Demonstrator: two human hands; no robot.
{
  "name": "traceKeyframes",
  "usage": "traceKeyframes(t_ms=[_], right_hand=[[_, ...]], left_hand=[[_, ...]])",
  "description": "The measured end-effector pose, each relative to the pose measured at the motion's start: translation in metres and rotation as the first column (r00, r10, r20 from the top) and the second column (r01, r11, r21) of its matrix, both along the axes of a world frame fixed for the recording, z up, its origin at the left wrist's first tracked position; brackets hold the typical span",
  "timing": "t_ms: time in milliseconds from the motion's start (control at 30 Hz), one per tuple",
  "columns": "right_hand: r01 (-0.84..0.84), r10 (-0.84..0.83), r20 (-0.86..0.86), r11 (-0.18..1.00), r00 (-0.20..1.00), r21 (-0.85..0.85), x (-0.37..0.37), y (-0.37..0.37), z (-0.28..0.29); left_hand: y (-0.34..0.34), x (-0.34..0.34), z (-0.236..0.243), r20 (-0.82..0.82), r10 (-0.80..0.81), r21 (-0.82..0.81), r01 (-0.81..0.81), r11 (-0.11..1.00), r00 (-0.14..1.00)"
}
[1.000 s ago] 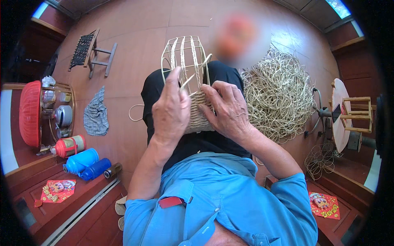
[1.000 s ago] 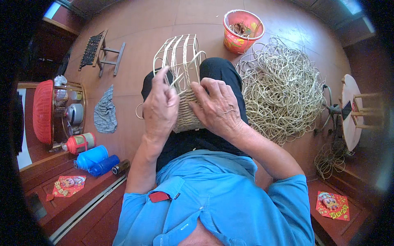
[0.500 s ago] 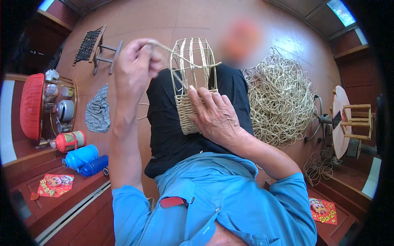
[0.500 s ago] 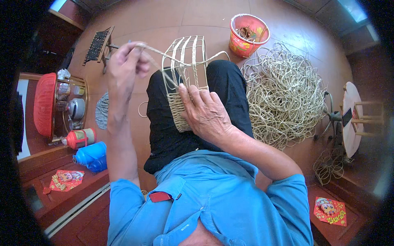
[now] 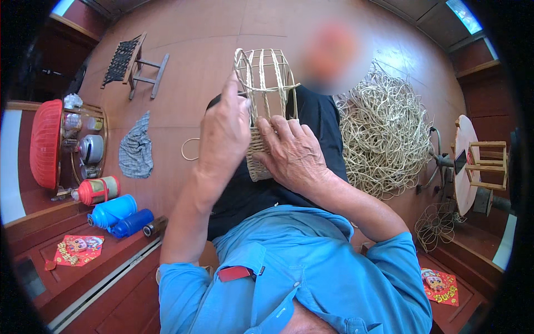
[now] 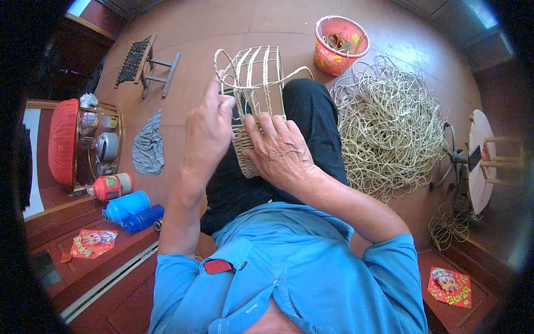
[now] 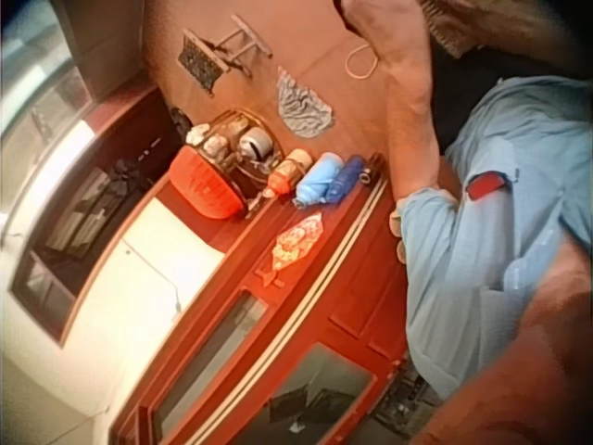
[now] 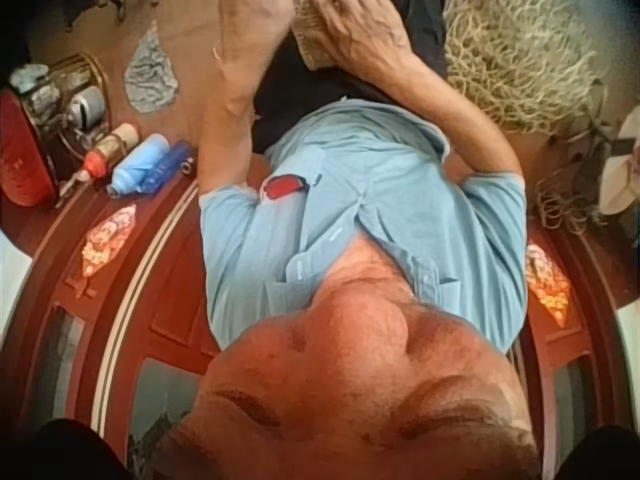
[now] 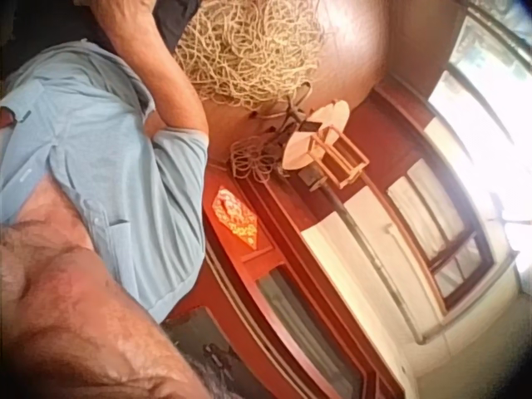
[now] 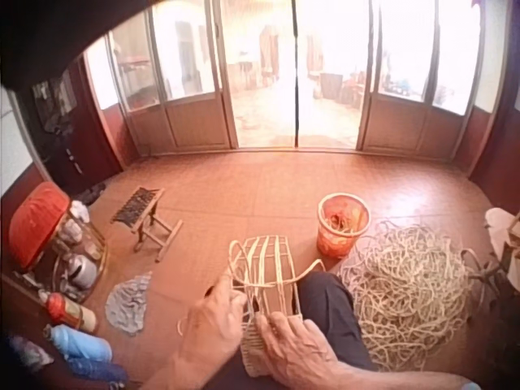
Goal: The person is weaving a wicker basket by hand.
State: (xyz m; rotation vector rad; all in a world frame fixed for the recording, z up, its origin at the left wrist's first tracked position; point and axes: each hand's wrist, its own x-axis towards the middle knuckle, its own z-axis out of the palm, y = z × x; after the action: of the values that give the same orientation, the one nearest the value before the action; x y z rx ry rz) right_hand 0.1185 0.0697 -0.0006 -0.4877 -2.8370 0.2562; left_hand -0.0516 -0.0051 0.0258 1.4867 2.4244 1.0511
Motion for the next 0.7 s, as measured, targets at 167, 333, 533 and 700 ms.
traceKeyframes(t_ms=[167,333,533,700], right_hand=[[-0.002,0.003,-0.059,1.0,0.998,0.015,0.0,0.001,-0.005],[-0.011,0.01,-0.114,1.0,0.993,-0.01,0.003,0.004,-0.006],[0.004,-0.01,-0.169,0.999,0.986,-0.039,0.005,0.002,-0.007],[-0.008,-0.02,-0.362,0.997,0.932,-0.074,-0.005,0.003,-0.012]], left_hand=[[0.009,0.014,-0.009,0.12,-0.023,-0.079,0.033,0.996,0.993],[0.0,0.019,-0.003,0.119,-0.005,-0.048,0.011,0.999,0.993],[-0.027,0.007,-0.029,0.91,-0.197,0.301,-0.255,0.919,0.364],[-0.07,-0.046,-0.058,0.93,-0.368,0.339,-0.383,0.859,-0.002]])
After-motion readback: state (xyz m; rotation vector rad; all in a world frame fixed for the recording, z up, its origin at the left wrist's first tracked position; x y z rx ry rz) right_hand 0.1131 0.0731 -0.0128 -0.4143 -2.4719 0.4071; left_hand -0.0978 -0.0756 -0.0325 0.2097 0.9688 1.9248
